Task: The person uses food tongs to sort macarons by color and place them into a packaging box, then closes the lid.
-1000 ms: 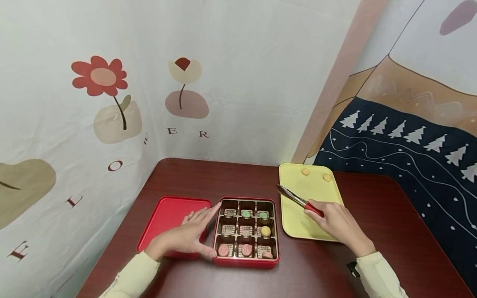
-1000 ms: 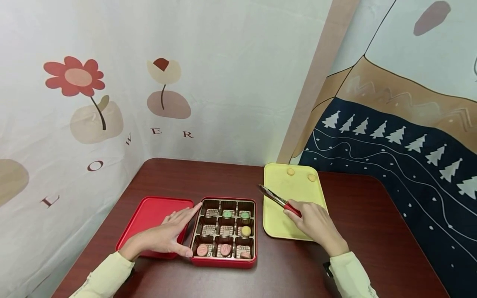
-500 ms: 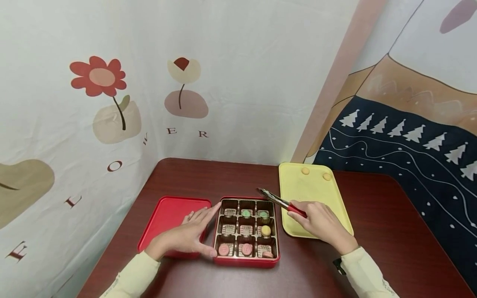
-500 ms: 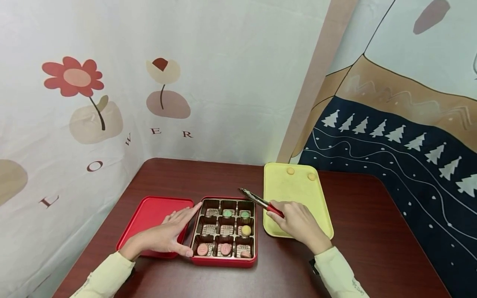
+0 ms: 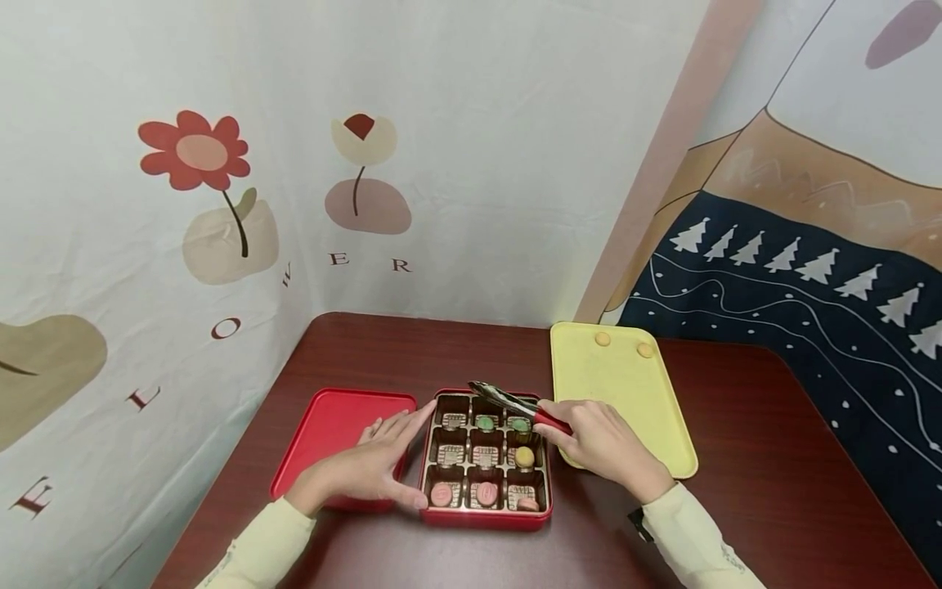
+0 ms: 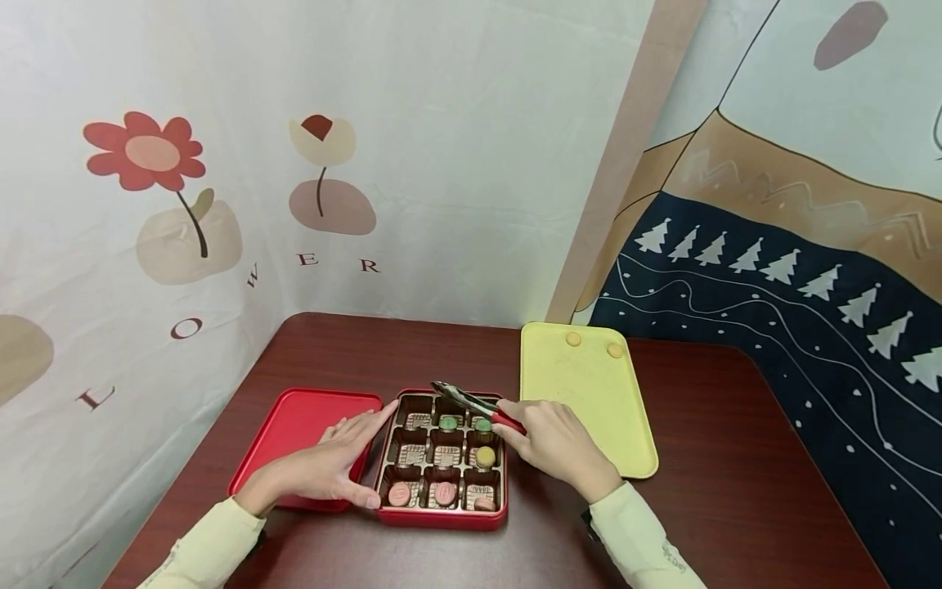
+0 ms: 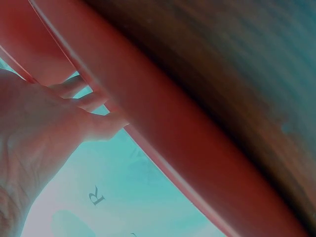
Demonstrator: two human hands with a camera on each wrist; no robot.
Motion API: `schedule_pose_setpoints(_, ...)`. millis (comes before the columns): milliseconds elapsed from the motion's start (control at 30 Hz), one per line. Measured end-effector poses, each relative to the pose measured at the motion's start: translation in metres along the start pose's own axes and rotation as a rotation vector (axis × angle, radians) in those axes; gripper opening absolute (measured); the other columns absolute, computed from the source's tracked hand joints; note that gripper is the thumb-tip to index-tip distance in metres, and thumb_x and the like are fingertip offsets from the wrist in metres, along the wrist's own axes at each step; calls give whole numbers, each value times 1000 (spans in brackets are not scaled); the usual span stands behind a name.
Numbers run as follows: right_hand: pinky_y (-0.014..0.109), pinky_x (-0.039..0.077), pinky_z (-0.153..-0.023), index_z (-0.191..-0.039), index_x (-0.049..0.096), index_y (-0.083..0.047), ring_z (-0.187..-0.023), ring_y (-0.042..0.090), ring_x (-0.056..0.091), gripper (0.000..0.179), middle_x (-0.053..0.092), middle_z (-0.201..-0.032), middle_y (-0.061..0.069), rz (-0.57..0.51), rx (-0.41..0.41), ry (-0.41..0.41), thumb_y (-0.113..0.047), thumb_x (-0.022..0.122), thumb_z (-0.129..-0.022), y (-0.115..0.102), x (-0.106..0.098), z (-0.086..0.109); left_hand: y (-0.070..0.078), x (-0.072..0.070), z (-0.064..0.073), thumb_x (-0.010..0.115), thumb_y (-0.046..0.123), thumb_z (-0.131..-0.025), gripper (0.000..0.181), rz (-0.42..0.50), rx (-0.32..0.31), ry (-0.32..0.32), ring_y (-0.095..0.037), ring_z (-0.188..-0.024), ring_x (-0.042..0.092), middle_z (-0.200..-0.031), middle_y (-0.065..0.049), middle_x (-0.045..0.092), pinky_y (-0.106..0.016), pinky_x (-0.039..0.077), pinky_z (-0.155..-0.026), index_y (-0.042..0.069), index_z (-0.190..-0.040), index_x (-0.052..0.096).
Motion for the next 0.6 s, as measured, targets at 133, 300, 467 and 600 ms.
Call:
schedule_pose_setpoints(133,33,54,-61,-120,82,-10,-67,5,61,24,80,-97,0,-4,-39,-2,-28,78,-104,-9,6,-6,0,0,0,86,74,-79,140,1,-2,3,-49,-163,11,-178,-20,19,-83,5,-118,31,-177,-3)
schedule_pose_setpoints(300,34,56,-62,-123,82,-5,-66,4,60,30,82,-108,5,-6,-69,-9,-28,79,-104,-19,12,-12,-1,-1,0,85,76,-79,139,1,-5,7,-48,-163,11,-178,-18,19,-83,4,-119,33,-177,-3)
schedule_pose_setpoints(467,33,56,-61,-126,82,-3,-64,2,58,34,81,-114,8,-10,-61,-29,-29,79,-104,-23,16,-14,-1,0,-1,84,78,-79,140,-4,9,9,-48,-163,11,-179,-16,18,-83,5,-118,32,-177,-4)
schedule_pose_setpoints(600,31,52,-57,-126,81,-4,-60,2,54,34,82,-113,7,-6,-56,-46,-29,79,-103,-25,20,-14,0,0,-1,84,78,-79,140,-6,11,7,-48,-163,11,-179,-16,18,-83,5,-118,33,-177,-4)
Point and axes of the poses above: each hand's wrist, its own z-axis away from the middle knuckle, its own x-axis out of the palm, y = z × x, the point moved 6 cm from there along -z, towards the middle knuckle
